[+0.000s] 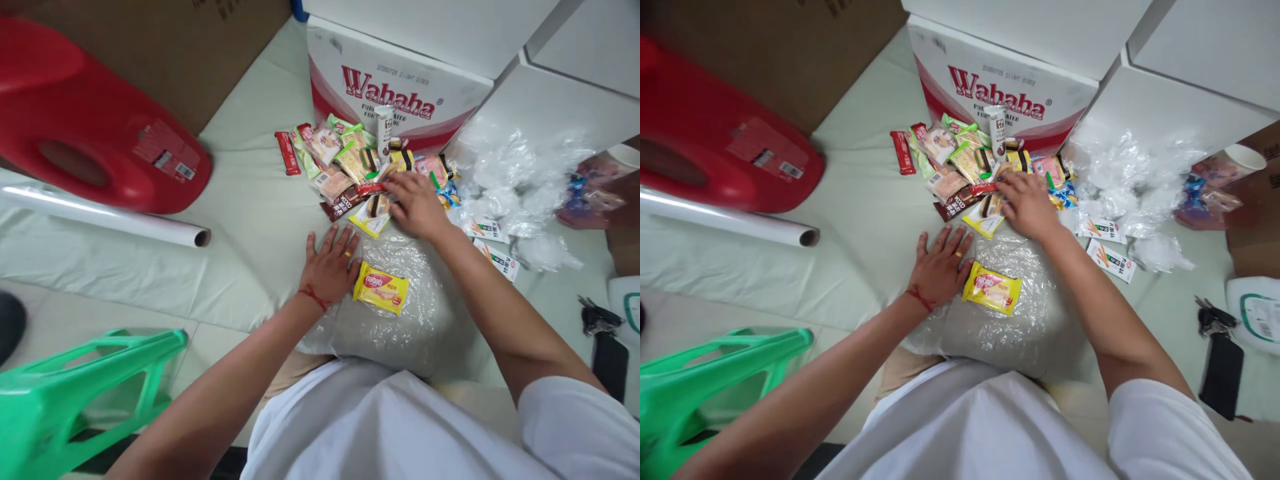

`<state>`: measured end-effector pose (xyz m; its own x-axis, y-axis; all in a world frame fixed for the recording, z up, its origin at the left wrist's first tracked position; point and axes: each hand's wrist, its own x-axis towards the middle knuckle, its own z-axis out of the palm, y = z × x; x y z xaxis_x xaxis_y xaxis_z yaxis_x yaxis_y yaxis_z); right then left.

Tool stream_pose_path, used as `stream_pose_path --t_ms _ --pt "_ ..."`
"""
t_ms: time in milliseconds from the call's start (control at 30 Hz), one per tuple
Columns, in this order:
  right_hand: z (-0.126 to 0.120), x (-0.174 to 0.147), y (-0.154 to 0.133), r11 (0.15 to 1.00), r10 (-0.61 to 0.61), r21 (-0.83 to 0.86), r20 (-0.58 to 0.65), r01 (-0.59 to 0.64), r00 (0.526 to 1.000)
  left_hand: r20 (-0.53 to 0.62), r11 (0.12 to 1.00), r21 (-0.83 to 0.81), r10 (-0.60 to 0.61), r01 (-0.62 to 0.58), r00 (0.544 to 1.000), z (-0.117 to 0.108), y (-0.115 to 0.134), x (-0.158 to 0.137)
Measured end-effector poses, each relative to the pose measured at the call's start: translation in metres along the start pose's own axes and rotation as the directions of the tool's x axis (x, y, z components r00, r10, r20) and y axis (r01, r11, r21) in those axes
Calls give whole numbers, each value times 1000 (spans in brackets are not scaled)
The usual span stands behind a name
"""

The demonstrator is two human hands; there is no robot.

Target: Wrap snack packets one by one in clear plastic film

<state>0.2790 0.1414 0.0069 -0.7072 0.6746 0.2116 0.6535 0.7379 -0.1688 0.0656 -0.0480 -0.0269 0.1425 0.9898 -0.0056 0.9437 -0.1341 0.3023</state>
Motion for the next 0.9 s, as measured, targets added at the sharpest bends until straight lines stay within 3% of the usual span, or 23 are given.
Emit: stream_pose_path --t_ms 100,167,300,367,500,600,667,700,733,800,900 --pt "-23 -27 14 989 144 10 -184 -145 972 -3 1000 -13 -3 3 1000 0 0 0" --pt "-35 -54 11 987 160 8 -237 -163 958 -5 1000 -15 -5 5 1000 0 -1 0" --pt "-38 -109 18 992 125 -17 -65 -127 990 -10 1000 -17 4 -4 1000 1 -1 0" --pt "-35 -129 37 978 204 -52 17 -203 979 -14 1000 -20 5 -5 1000 1 -1 0" --pt "-42 -138 66 896 425 -153 14 -418 905 -9 1000 -26 -7 7 1000 1 -1 0" --pt "-56 -117 47 871 443 -190 -99 -453 891 -11 1000 -28 -5 4 1000 0 0 0" --pt "-59 -93 18 929 321 -164 -93 -332 943 -12 1000 -24 2 -3 1000 0 0 0" --pt "-57 -78 2 978 180 -109 15 -178 983 -12 1000 -20 4 -5 1000 0 0 0" --pt "-52 -62 -12 999 8 -32 153 -3 988 -9 1000 -14 5 -5 1000 0 0 0" --pt "-37 -29 -34 977 -214 52 297 208 931 -1 1000 -4 2 -2 1000 0 0 0" --pt "-14 13 -47 955 -267 -6 409 295 873 23 1000 3 -11 11 1000 -1 1 1"
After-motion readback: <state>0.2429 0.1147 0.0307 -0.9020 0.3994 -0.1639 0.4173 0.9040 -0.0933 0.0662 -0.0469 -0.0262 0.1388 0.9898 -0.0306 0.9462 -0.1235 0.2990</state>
